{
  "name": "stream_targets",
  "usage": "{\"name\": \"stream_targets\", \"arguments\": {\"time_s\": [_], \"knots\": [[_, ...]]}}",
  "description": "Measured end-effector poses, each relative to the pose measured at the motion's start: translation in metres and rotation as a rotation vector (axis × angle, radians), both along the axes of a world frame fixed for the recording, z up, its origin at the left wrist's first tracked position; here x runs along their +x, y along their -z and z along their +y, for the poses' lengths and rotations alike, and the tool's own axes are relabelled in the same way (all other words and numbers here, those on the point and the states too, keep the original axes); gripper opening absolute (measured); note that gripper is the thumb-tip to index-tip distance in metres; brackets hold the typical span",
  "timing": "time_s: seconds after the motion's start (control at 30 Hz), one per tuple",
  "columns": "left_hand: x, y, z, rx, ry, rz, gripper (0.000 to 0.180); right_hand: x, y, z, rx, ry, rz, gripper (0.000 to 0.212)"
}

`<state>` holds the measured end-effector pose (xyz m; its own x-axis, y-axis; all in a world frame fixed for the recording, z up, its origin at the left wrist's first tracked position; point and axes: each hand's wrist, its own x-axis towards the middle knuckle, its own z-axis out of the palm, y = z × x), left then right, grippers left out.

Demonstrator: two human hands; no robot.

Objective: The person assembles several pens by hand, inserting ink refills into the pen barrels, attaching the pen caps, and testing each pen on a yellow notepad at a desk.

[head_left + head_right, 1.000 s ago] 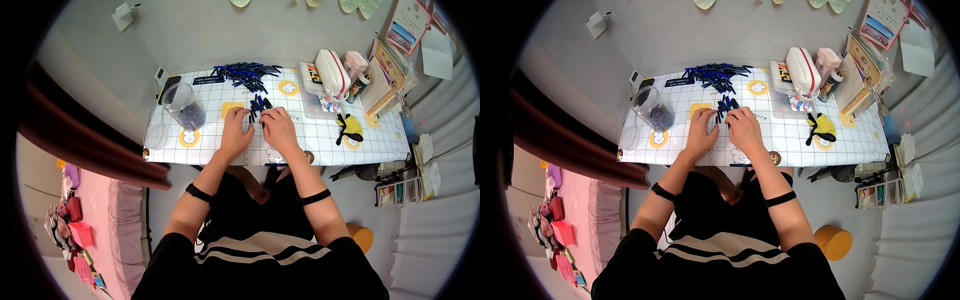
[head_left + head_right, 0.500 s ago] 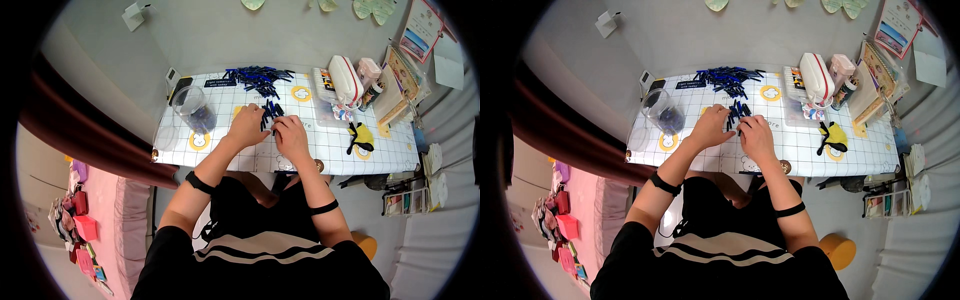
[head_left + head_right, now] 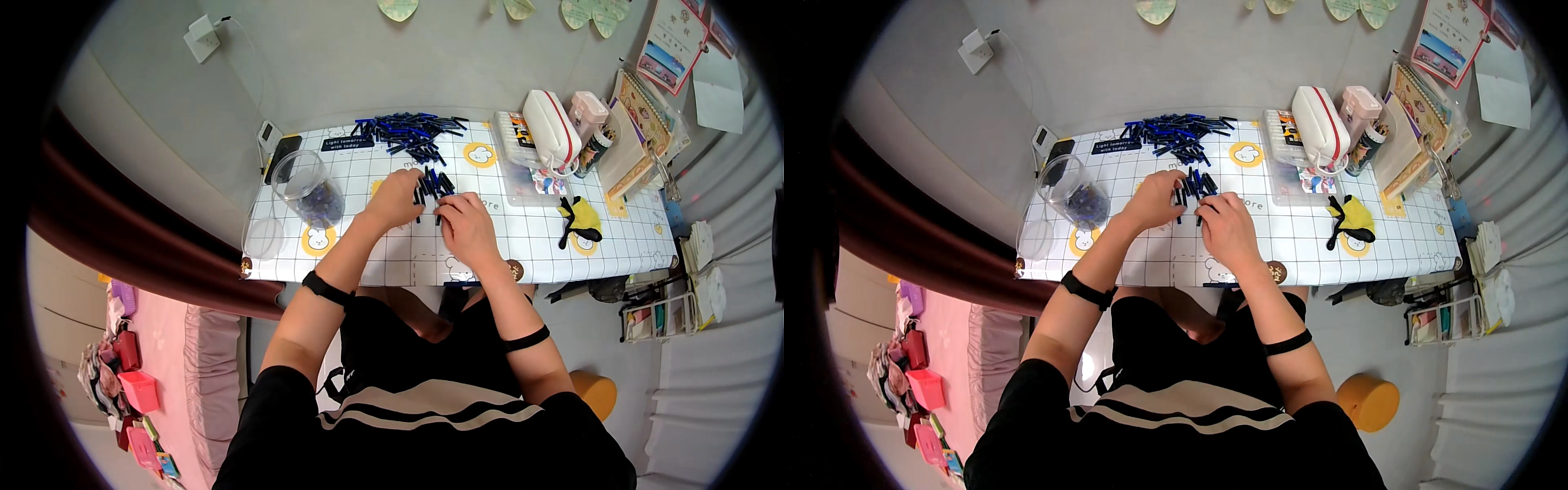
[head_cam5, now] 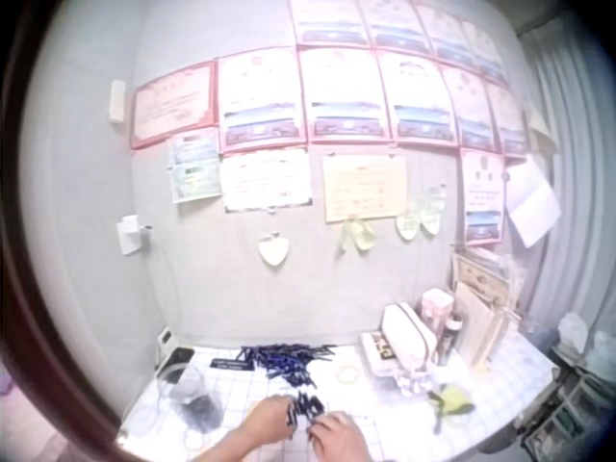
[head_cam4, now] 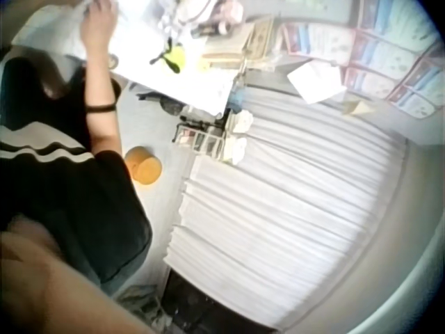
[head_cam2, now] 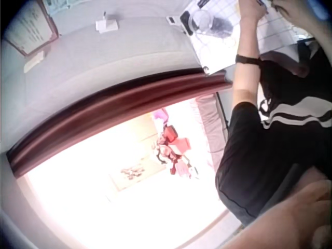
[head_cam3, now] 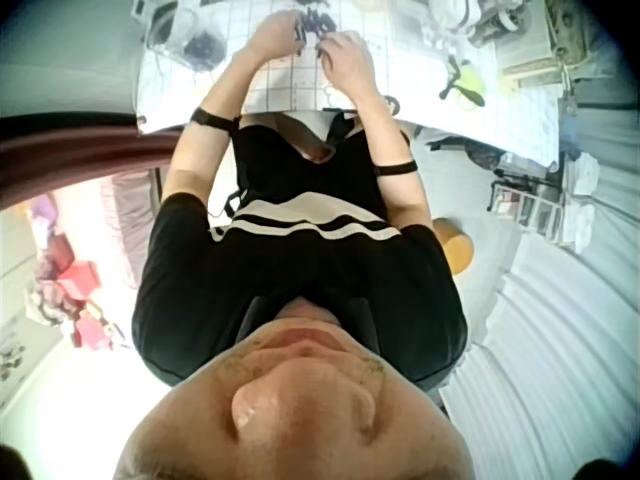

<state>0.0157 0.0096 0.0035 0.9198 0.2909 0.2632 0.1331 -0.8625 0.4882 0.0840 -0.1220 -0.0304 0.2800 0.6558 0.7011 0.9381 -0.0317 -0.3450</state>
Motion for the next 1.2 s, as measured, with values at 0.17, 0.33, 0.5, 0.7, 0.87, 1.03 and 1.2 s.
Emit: {"name": "stream_targets", "arguments": {"time_s": [0.17, 0.33, 0.5, 0.7, 0.87, 1.03, 1.2], "knots": [[0.003, 0.001, 0.003, 0.007, 0.01, -0.05, 0.037, -0.001, -0.002, -0.001, 0.014, -0.011, -0.012, 0.01], [0.006, -0.001, 0.0, 0.038, -0.067, -0.003, 0.03, 0.002, -0.002, -0.002, 0.004, -0.018, -0.026, 0.009], [0.01, -0.001, -0.002, 0.084, -0.123, 0.0, 0.029, 0.004, -0.004, -0.003, -0.035, -0.008, 0.013, 0.008], [0.007, -0.004, 0.0, 0.057, -0.155, 0.047, 0.022, 0.005, -0.013, -0.008, -0.149, 0.012, 0.104, 0.01], [-0.003, -0.001, -0.004, 0.138, -0.177, 0.013, 0.015, 0.002, -0.015, -0.019, -0.212, 0.003, 0.219, 0.011], [-0.016, -0.001, -0.019, 0.079, -0.292, 0.093, 0.014, 0.004, -0.011, -0.029, -0.116, -0.022, 0.151, 0.01], [-0.02, 0.0, -0.027, 0.035, -0.299, 0.08, 0.019, -0.005, -0.015, -0.03, -0.082, 0.044, 0.131, 0.008]]}}
